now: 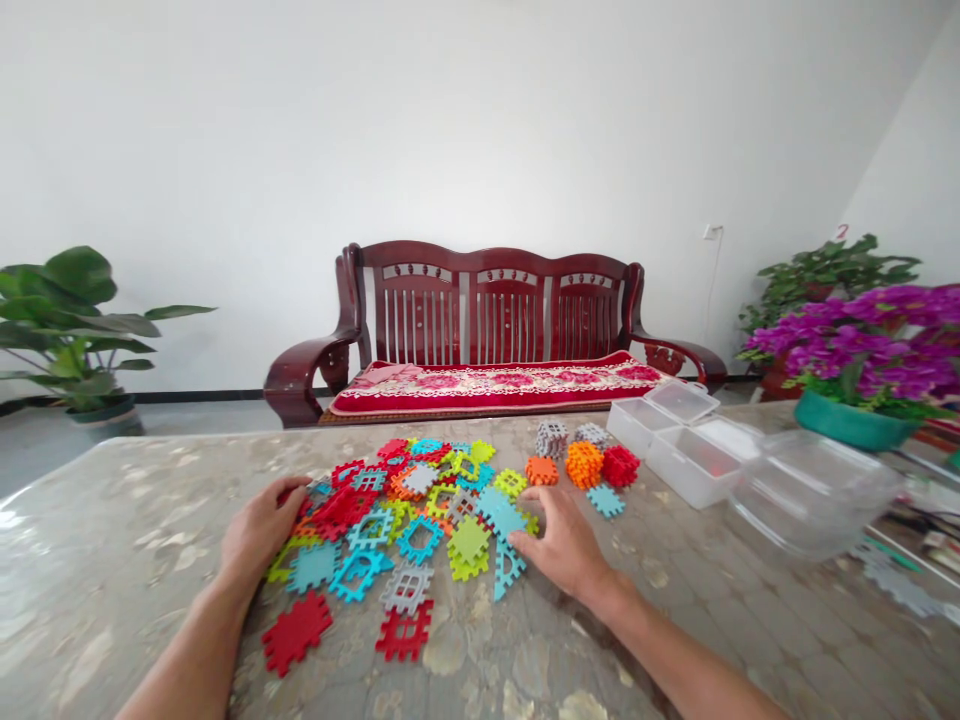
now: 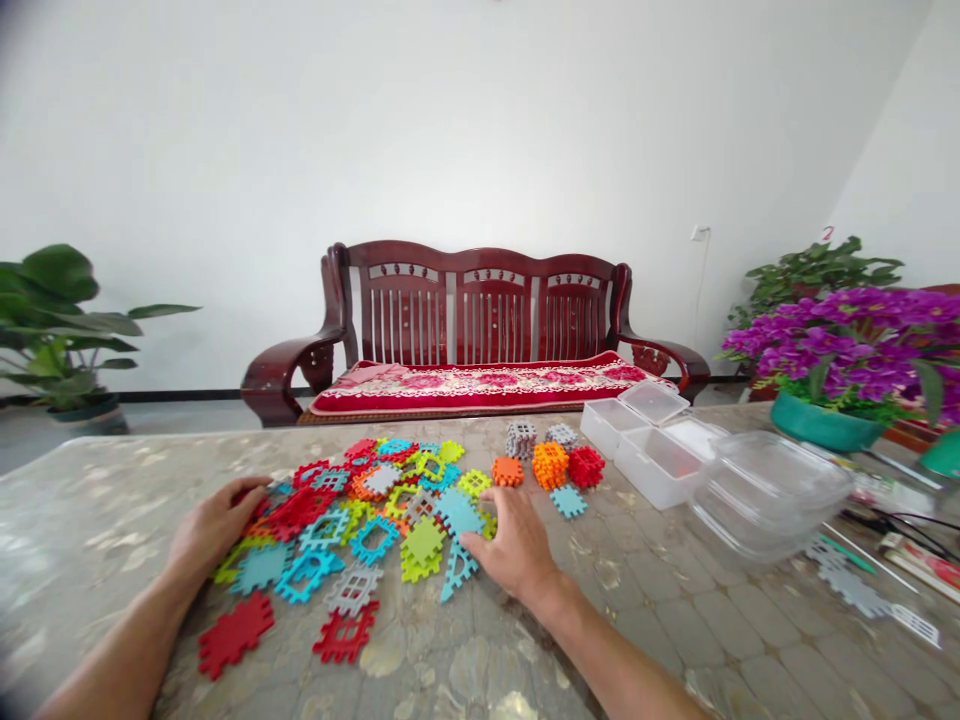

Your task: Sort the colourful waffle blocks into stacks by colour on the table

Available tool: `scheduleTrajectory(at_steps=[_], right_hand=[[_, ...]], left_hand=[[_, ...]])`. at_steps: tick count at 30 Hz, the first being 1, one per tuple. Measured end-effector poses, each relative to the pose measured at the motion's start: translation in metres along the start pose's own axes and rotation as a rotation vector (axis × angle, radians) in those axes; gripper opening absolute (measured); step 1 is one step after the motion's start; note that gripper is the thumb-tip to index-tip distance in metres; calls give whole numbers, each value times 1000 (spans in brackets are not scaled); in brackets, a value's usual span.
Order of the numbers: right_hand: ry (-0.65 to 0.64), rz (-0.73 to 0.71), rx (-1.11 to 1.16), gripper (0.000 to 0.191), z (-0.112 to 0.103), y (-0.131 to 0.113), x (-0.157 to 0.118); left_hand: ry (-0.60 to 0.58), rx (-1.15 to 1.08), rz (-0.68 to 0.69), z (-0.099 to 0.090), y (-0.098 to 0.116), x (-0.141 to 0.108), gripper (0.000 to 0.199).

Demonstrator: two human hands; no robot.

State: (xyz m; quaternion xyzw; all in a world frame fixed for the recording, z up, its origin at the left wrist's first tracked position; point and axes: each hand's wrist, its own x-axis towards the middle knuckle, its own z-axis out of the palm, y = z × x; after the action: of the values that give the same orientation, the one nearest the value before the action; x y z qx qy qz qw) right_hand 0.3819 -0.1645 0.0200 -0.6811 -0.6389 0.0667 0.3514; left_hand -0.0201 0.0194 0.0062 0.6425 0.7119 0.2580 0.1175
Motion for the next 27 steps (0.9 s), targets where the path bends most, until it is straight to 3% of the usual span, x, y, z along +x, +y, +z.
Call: scheduleTrajectory(at_steps=[4, 11, 19, 27], right_hand=[[-12, -22, -96, 45, 7, -12, 0], [48, -41, -129, 47, 16, -5, -3], [4, -59, -155, 58, 13, -7, -6], [7, -84, -210, 55, 13, -8, -4]], left_hand=[[-21, -9, 6, -1, 1, 0, 43], [-56, 18, -20, -2, 2, 1, 45], [-49, 18, -16, -2, 1, 1, 45], [-43, 15, -6, -4, 3, 1, 42]])
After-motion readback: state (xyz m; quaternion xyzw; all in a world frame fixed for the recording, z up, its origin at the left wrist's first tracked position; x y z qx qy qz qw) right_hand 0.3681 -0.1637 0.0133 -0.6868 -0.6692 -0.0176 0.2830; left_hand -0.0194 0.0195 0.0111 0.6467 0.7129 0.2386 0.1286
